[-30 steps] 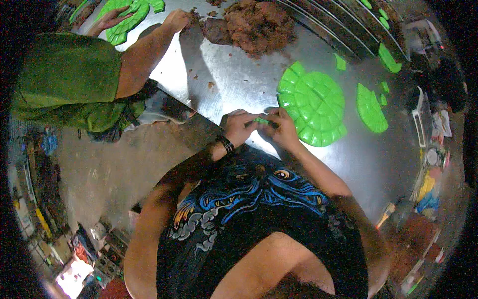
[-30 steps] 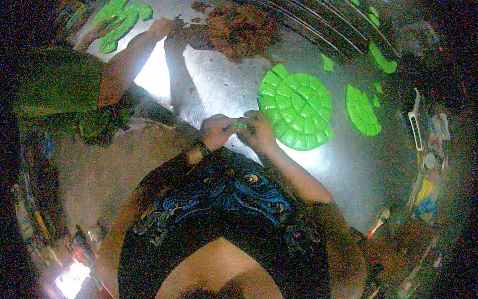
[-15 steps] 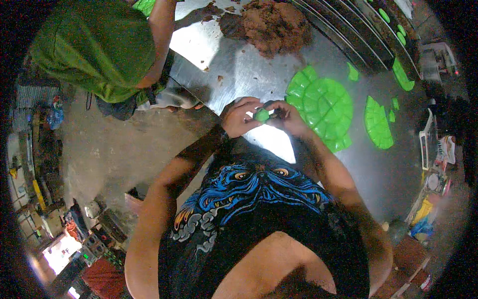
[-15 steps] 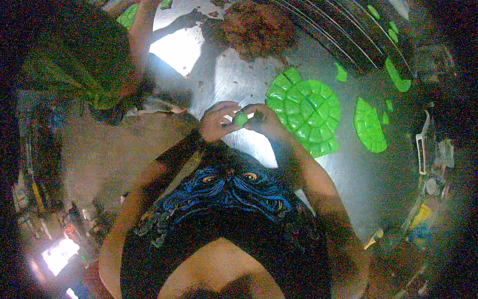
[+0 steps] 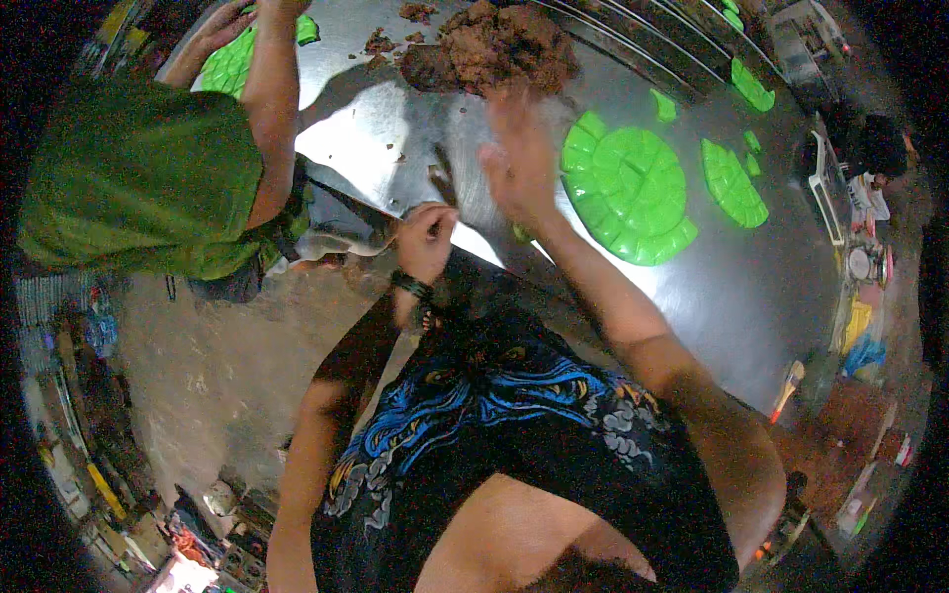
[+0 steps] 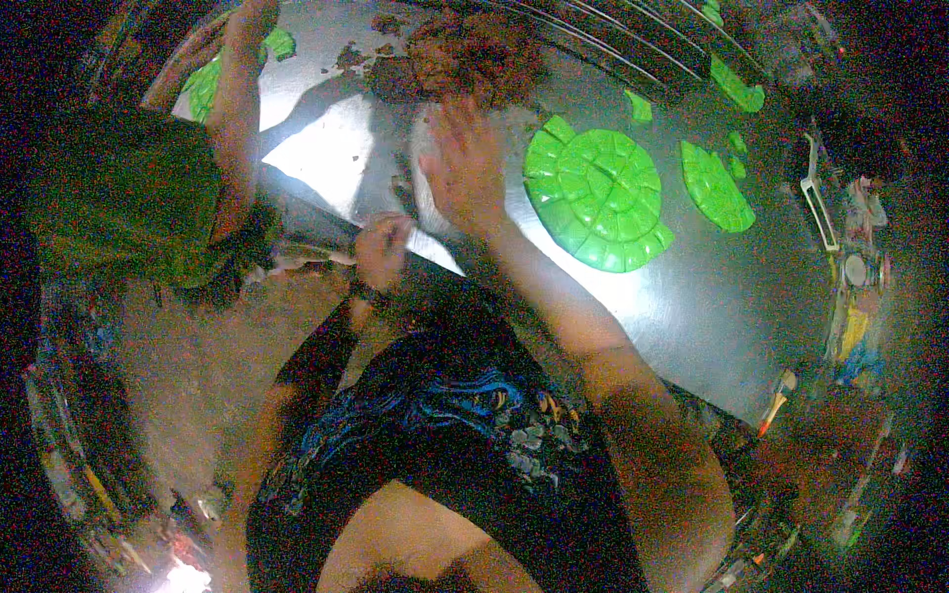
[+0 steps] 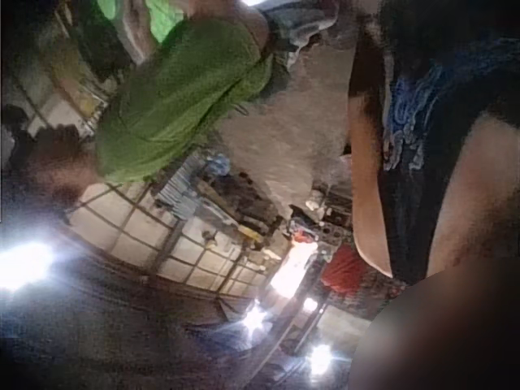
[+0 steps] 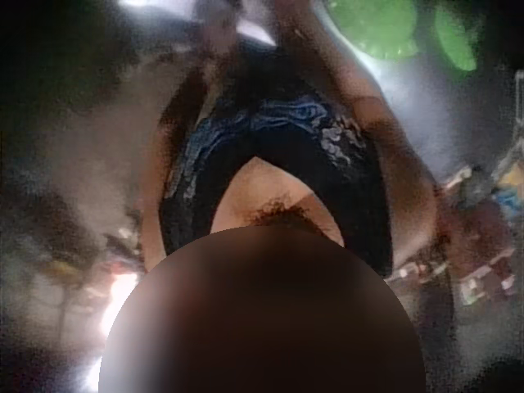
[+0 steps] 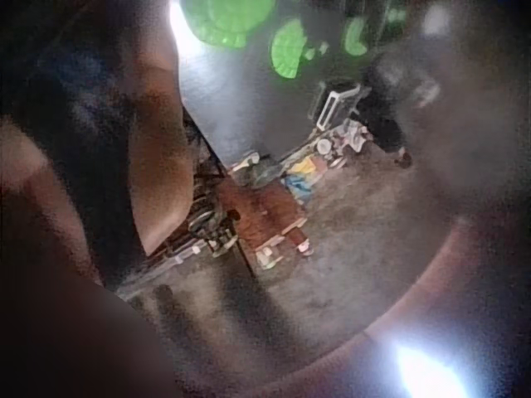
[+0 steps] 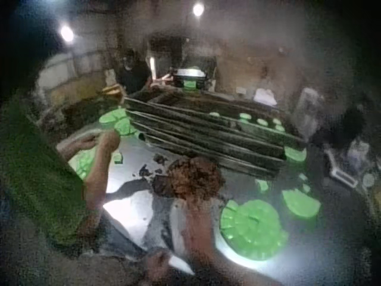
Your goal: The person repeatedly scoops a brown paste onto small green dough discs, folds them into sealed packets, and places them on a metal rack. A coworker performs the same task at the same table.
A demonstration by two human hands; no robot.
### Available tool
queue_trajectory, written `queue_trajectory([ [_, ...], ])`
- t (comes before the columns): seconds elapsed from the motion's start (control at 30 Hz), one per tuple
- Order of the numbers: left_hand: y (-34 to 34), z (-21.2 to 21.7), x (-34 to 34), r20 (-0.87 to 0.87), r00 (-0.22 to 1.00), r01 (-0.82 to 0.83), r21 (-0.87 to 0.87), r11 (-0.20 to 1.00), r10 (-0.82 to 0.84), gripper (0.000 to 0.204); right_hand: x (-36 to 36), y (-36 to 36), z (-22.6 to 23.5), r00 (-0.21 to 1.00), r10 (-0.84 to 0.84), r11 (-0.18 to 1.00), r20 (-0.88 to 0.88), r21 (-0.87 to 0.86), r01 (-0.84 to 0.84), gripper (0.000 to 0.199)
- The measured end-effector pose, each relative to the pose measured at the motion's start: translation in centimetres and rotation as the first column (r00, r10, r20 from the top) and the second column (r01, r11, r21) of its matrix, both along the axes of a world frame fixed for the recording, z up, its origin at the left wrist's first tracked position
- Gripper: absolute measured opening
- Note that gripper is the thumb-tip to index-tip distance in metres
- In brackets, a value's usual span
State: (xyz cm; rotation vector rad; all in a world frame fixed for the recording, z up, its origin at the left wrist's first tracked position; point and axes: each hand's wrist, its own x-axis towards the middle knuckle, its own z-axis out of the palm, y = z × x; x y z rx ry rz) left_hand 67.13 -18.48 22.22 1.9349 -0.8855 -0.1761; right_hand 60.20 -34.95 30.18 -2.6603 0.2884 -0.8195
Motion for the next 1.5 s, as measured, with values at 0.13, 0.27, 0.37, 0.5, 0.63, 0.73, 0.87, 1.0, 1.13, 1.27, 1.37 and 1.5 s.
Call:
queue_trajectory([
  [0.13,1.1,-0.4,1.5,0.09,0.979,-0.158,-0.245,0.957,0.184,0.01,-1.0,0.6,-8.4,0.973,-0.034,0.985,-0.226,0.155,0.07,0.059],
  [0.27,-1.8,-0.4,2.5,0.212,0.975,-0.04,-0.127,0.991,0.066,0.009,-3.9,-2.0,-8.9,0.968,-0.062,0.922,-0.245,0.358,0.15,0.059],
  [0.37,-5.2,-0.8,2.6,0.039,0.999,0.018,-0.208,0.978,-0.01,0.011,-6.5,-4.0,-5.8,0.7,0.277,0.961,-0.659,0.181,-0.209,0.039],
  [0.5,-9.1,-1.6,3.4,0.416,0.897,0.163,0.006,0.987,-0.15,0.014,-4.5,-8.6,0.9,0.36,0.611,0.78,-0.705,0.46,-0.424,0.031],
  [0.63,-9.8,-2.8,3.3,0.473,0.865,0.18,0.023,0.983,-0.169,0.02,-1.6,-22.7,15.4,0.795,0.441,0.886,-0.417,0.061,-0.46,0.04],
  [0.73,-9.2,-4.0,2.9,0.418,0.898,0.109,0.091,0.99,-0.137,0.021,-0.1,-35.2,26.6,0.98,0.092,0.907,0.179,-0.422,-0.008,0.031],
  [0.87,-8.8,-5.3,2.7,-0.295,0.953,-0.074,-0.03,0.997,0.062,0.023,4.9,-50.3,27.4,0.559,-0.101,0.751,0.823,-0.305,0.586,0.022],
  [1.0,-8.5,-5.5,2.7,-0.788,0.616,-0.209,-0.16,0.965,0.003,0.027,8.3,-59.2,18.1,0.846,-0.511,0.775,0.152,-0.343,0.53,0.028],
  [1.13,-8.4,-4.4,2.7,-0.367,0.906,-0.147,0.192,0.97,0.21,0.029,5.4,-57.1,16.9,0.915,-0.268,0.963,0.301,0.06,0.262,0.028],
  [1.27,-9.0,-3.5,2.9,-0.416,0.885,-0.132,0.208,0.969,0.21,0.03,-3.8,-45.4,12.4,0.997,-0.003,0.873,0.071,0.486,-0.032,0.024],
  [1.37,-9.1,-3.5,3.0,-0.239,0.966,-0.063,0.138,0.988,0.095,0.032,-7.9,-38.7,3.3,0.973,-0.219,0.521,-0.075,0.834,0.181,0.022],
  [1.5,-8.4,-3.7,3.1,0.048,0.997,0.05,0.085,0.995,-0.054,0.036,-8.4,-34.1,-3.2,0.876,-0.211,0.864,-0.434,0.336,0.375,0.021],
])
